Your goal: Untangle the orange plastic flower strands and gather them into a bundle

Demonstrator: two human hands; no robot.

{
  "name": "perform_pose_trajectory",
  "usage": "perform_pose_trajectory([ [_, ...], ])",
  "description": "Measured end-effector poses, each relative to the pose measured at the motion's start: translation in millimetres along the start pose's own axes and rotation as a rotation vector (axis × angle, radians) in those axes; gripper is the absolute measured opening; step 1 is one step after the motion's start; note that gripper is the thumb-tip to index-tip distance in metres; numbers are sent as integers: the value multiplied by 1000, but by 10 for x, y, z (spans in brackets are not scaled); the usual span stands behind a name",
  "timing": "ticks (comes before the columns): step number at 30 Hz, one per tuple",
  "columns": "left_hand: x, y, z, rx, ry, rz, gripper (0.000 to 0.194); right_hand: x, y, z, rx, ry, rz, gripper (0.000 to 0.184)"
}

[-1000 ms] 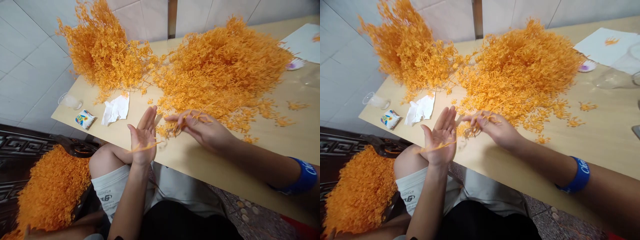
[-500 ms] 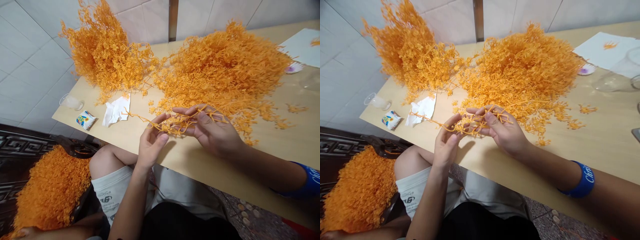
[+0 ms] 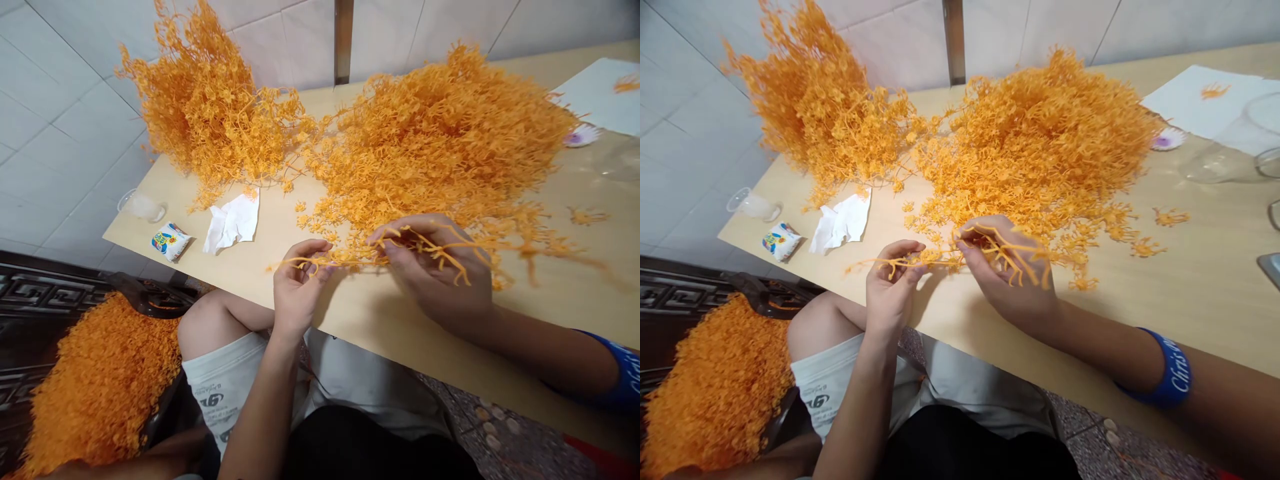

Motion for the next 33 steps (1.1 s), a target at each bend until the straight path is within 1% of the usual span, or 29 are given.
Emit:
perform_pose_trajectory([
  [3,6,42,-32,-17,-5,7,23,-22,21,41,-58,36,-38,3],
  [6,28,61,-48,-61,-15,30,21,-62,54,42,-91,40,-78,5],
  [8,50,69,-39,-85,-20,31,21,-86,54,-14,-52,-41,-75,4],
  [10,70,91,-30,-122,-35,-4,20,-90,36,-110,-14,-187,-44,5],
  [11,78,105,-28,-138,-45,-29,20,-81,15,-157,-3,-259,-13,8],
  [14,99,144,-41,-135,-83,-90,19,-26,-95,-258,47,-411,148,30],
  [16,112,182,-59,-97,-105,-133,21,20,-156,-307,115,-466,242,43],
  [17,121,210,-68,-80,-113,-163,22,39,-171,-329,155,-486,270,44],
  [18,131,237,-77,-66,-121,-192,23,55,-178,-351,192,-504,290,41],
  [20,148,280,-89,-55,-137,-239,22,77,-193,-378,254,-525,332,28],
  [22,155,298,-97,-56,-159,-261,24,92,-209,-390,292,-537,377,20],
  [25,140,299,-117,-89,-202,-270,41,108,-231,-386,316,-544,427,20],
  [28,119,288,-186,-176,-281,-255,59,131,-275,-378,329,-532,488,21],
  [29,122,291,-218,-199,-314,-261,59,136,-291,-374,333,-522,506,22],
  [31,138,310,-258,-197,-346,-287,48,138,-313,-371,320,-512,519,24],
  [33,146,310,-233,-143,-299,-281,38,139,-326,-376,274,-527,517,22],
])
Point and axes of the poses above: each hand's wrist, its own x-axis away from the middle knuckle, its own z-axis out of the back of the hand, y = z × x, the point moved 7 cm from there along -x, towards the middle knuckle, and after that the axes turned 2 degrees about x, right-handed, at the moved point
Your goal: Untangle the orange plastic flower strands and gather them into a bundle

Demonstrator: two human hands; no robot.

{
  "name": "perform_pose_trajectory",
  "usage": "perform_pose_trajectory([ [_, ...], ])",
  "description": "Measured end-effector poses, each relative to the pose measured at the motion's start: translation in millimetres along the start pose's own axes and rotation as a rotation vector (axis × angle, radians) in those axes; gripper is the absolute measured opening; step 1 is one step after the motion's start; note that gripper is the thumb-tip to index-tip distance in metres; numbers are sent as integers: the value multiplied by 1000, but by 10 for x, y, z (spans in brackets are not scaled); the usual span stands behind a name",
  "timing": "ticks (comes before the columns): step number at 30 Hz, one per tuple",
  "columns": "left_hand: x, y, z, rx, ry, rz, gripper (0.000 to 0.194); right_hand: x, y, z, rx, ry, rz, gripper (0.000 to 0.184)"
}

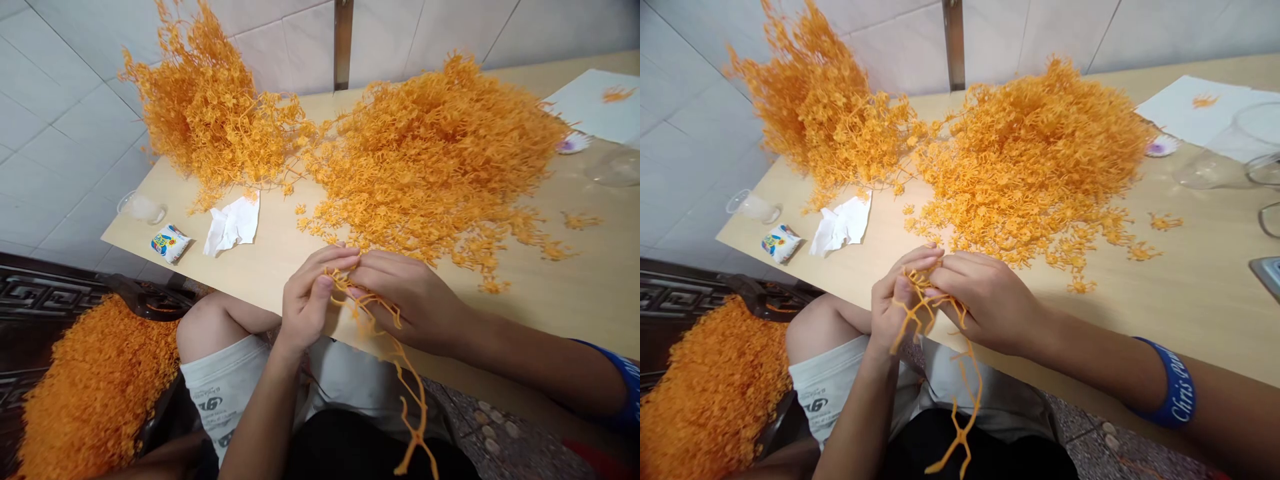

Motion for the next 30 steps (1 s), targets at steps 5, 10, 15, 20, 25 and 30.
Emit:
perform_pose_trajectory([
  [5,75,-195,211,236,317,225,36,9,-74,-26,-120,-72,97,20],
  [10,62,-318,268,373,419,278,34,11,43,36,-447,-46,-61,21],
  [15,28,-340,243,267,357,239,30,77,418,-26,-987,130,-547,22],
  [20,6,-229,217,3,270,163,21,144,487,-162,-1287,191,-716,30],
  [25,8,-140,186,-58,226,64,25,137,439,-171,-1419,120,-726,38],
  [30,16,-75,182,-74,238,-1,18,105,381,-212,-1543,64,-689,41],
])
Point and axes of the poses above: each hand's wrist, its own x-axis away from the middle knuckle, its own z-axis out of the back of the hand, y = z × x, the point moved 7 cm from there along -x, towards the middle knuckle, and after that the axes turned 2 degrees about x, right-handed, at the moved point
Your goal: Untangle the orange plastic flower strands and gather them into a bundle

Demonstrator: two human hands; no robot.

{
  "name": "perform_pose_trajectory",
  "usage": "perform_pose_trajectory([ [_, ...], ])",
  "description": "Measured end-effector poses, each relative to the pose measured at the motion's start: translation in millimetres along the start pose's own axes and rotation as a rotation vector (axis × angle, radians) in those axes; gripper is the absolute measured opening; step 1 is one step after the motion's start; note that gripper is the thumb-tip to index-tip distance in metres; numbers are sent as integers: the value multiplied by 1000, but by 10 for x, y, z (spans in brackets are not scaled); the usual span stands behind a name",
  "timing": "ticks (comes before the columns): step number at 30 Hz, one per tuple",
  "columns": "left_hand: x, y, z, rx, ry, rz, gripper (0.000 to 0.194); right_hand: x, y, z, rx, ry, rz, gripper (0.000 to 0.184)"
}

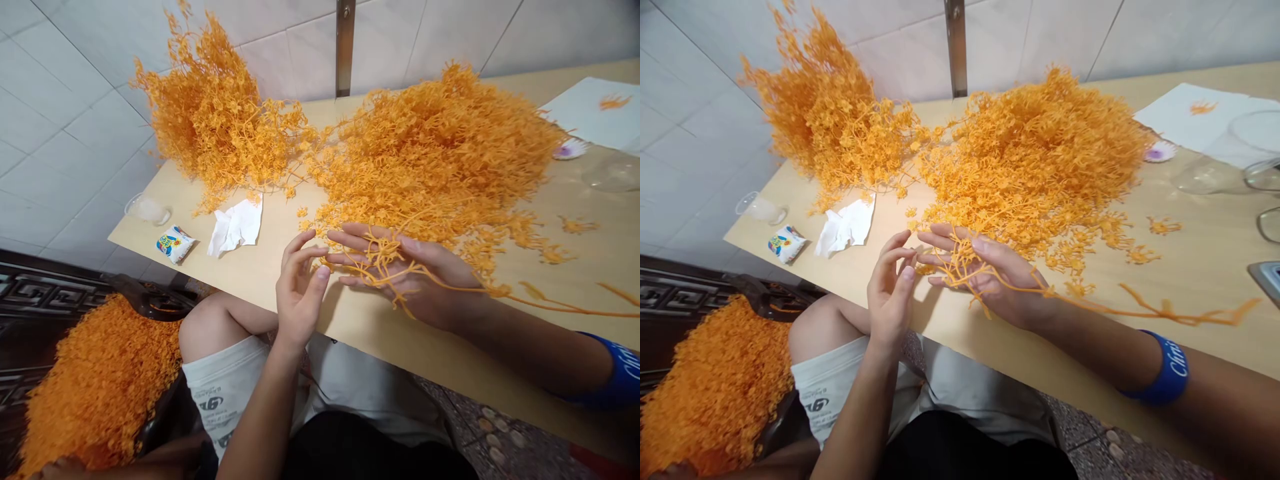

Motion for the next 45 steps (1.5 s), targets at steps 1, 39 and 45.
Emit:
perform_pose_trajectory([
  [1,-1,21,-11,-28,-12,-11,16,-3,18,-7,-16,-7,-3,42],
  [39,-18,21,-156,-167,-239,32,14,19,326,93,427,-162,21,76],
  [45,-18,-20,-104,-47,-161,38,6,58,263,0,519,-147,80,69],
])
Point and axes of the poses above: each hand's wrist, its own x-axis away from the middle knuckle, its own z-axis out of the back of the hand, y = z × x, the point moved 7 cm from there along -x, towards the middle knuckle, and after that the axes turned 2 degrees about x, right-handed, at the moved point
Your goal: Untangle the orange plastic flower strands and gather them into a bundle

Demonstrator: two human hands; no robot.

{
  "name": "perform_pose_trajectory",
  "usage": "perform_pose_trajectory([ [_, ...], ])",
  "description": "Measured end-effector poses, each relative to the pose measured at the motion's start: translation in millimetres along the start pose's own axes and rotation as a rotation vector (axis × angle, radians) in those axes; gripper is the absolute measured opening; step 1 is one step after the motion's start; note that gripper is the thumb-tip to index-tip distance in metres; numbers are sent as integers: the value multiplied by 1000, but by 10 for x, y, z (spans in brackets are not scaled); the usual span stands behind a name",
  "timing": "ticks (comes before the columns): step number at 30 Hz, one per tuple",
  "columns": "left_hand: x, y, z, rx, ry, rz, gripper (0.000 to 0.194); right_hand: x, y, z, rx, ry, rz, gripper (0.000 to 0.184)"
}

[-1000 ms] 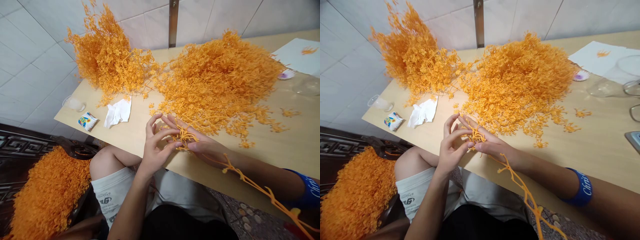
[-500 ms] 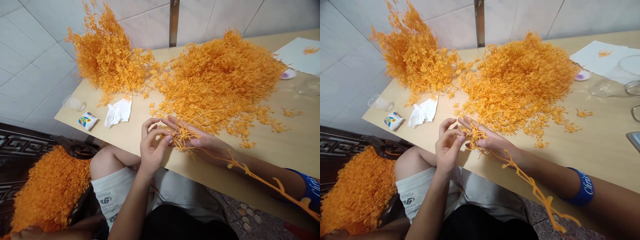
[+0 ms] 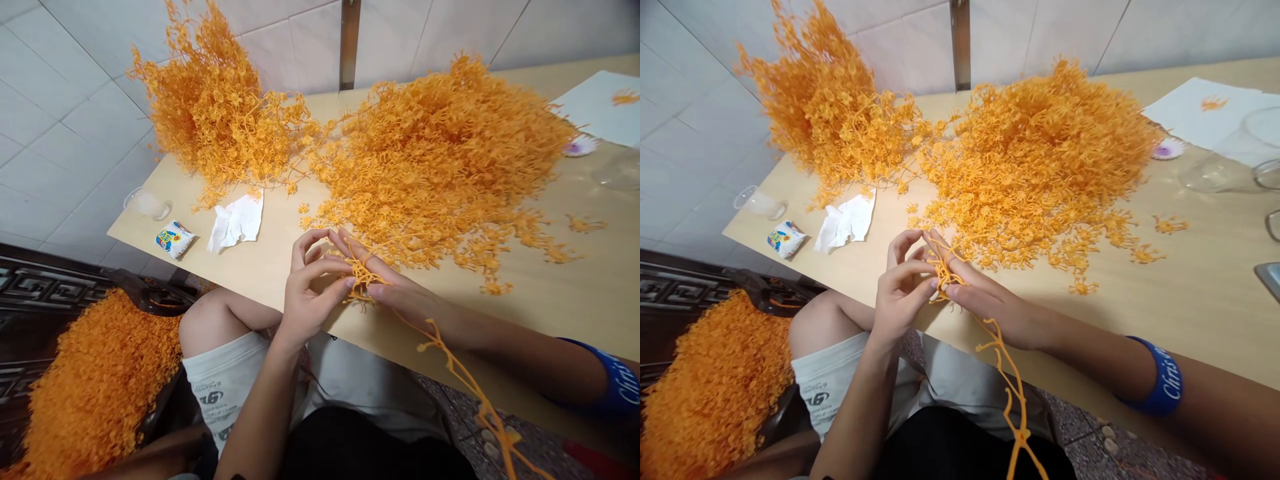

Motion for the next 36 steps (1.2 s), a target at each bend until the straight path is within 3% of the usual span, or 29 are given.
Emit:
perform_pose_trajectory([
  [6,19,-19,37,75,52,19,3,-11,-85,23,-69,35,21,61],
  [11,40,-87,127,189,178,25,5,-24,-13,87,-258,25,5,62],
  [14,48,-84,141,225,213,16,7,-12,-7,82,-258,36,-34,56],
  [19,40,50,60,137,124,-48,5,-18,-115,-25,-37,23,-58,41],
  [24,52,82,-27,210,30,-35,5,-54,-93,-87,255,5,-111,22],
  [28,56,37,-110,325,-103,87,12,-65,-170,-167,306,-51,0,32],
  [32,37,58,-171,278,-255,118,37,-59,-231,-184,346,-42,62,39],
  [34,25,60,-165,252,-261,108,39,-58,-244,-175,374,-27,91,39],
  [36,16,-5,-120,276,-177,163,34,-54,-242,-162,390,-8,103,39],
])
Point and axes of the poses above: each hand's wrist, its own x-axis away from the middle knuckle, its own z-axis out of the back of the hand, y = z × x, the point moved 7 cm from there along -x, towards the middle knuckle, and after that the axes turned 2 degrees about x, right-handed, at the moved point
